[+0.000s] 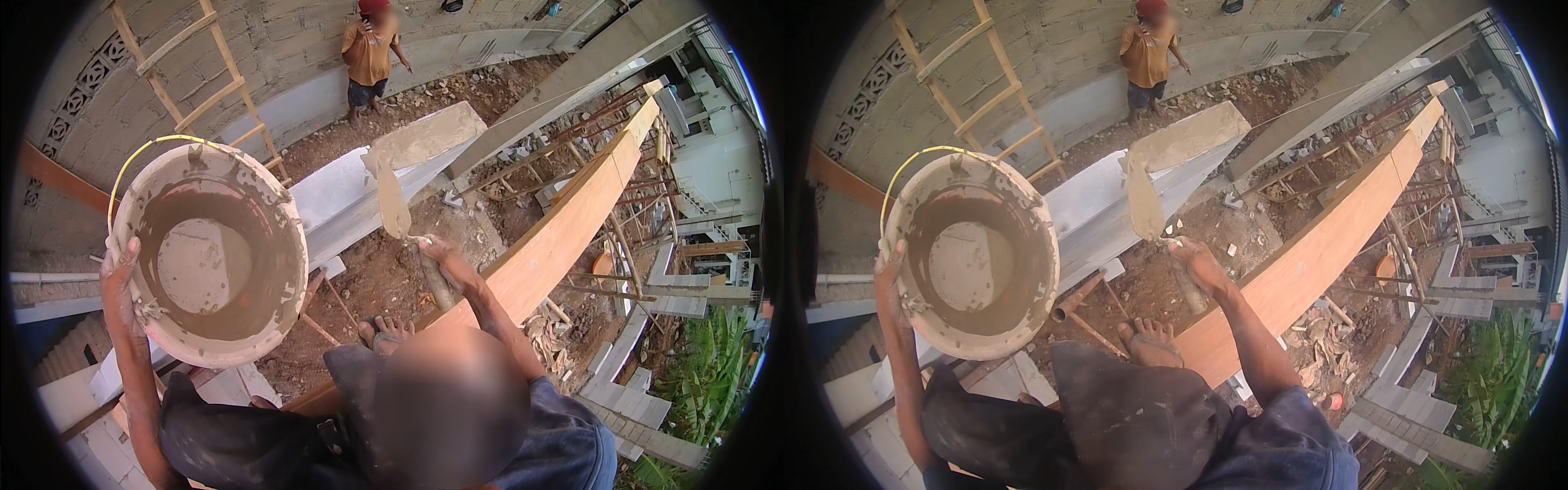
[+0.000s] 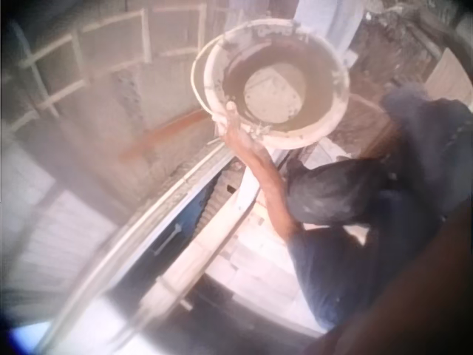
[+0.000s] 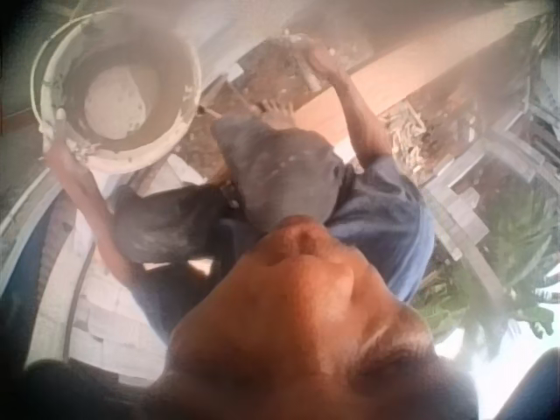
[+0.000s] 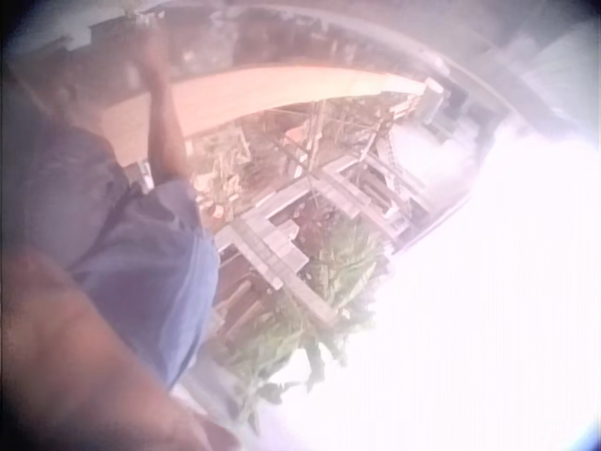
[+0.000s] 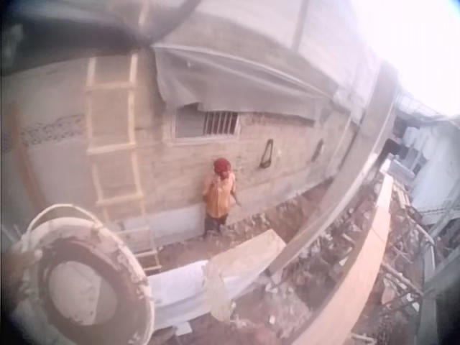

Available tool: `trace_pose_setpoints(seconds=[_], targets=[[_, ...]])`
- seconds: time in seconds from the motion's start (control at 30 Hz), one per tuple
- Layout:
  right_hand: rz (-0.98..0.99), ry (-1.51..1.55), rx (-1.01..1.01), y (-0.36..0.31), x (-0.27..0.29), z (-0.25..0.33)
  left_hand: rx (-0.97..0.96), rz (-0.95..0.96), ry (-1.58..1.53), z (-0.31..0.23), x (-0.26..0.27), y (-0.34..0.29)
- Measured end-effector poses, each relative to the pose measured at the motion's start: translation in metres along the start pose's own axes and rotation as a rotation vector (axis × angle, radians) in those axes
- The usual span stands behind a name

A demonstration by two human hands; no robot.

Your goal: The person scoops cement from a bucket with a trowel and applies it to a white curved structure. Then the person picks up a nail and a hammer and drives the nail into the structure.

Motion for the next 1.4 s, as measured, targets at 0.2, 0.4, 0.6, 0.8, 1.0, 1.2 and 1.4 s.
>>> trace_pose_setpoints(seconds=[0.2,0.4,0.6,0.8,1.0,1.2,1.4], targets=[[-0.145,0.795,0.211,0.023,0.064,-0.073,-0.01,0.031,-0.035,-0.006,-0.018,0.0],[-0.231,0.724,0.262,0.066,0.103,-0.062,0.01,0.025,0.023,-0.004,-0.006,0.0],[-0.289,0.664,0.353,0.065,0.181,-0.032,0.005,-0.003,-0.039,0.001,-0.008,-0.007],[-0.284,0.535,0.282,0.069,0.238,-0.01,0.036,0.003,-0.079,0.013,0.011,-0.008],[-0.218,0.58,0.255,0.086,0.261,-0.009,0.042,-0.026,-0.082,0.015,0.009,-0.007],[-0.189,0.694,0.172,0.088,0.224,-0.03,0.006,-0.033,-0.042,0.005,0.01,-0.01],[-0.089,0.715,0.158,0.081,0.174,-0.045,0.026,-0.012,-0.021,0.004,0.009,-0.005]])
Point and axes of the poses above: each hand's wrist, its own y-axis towards the middle knuckle, its own x-axis out of the back of the hand, z = x × y, the point moved 10 cm from there along y, towards the middle knuckle, and after that the axes turned 14 degrees about z, right-handed, at the moved point
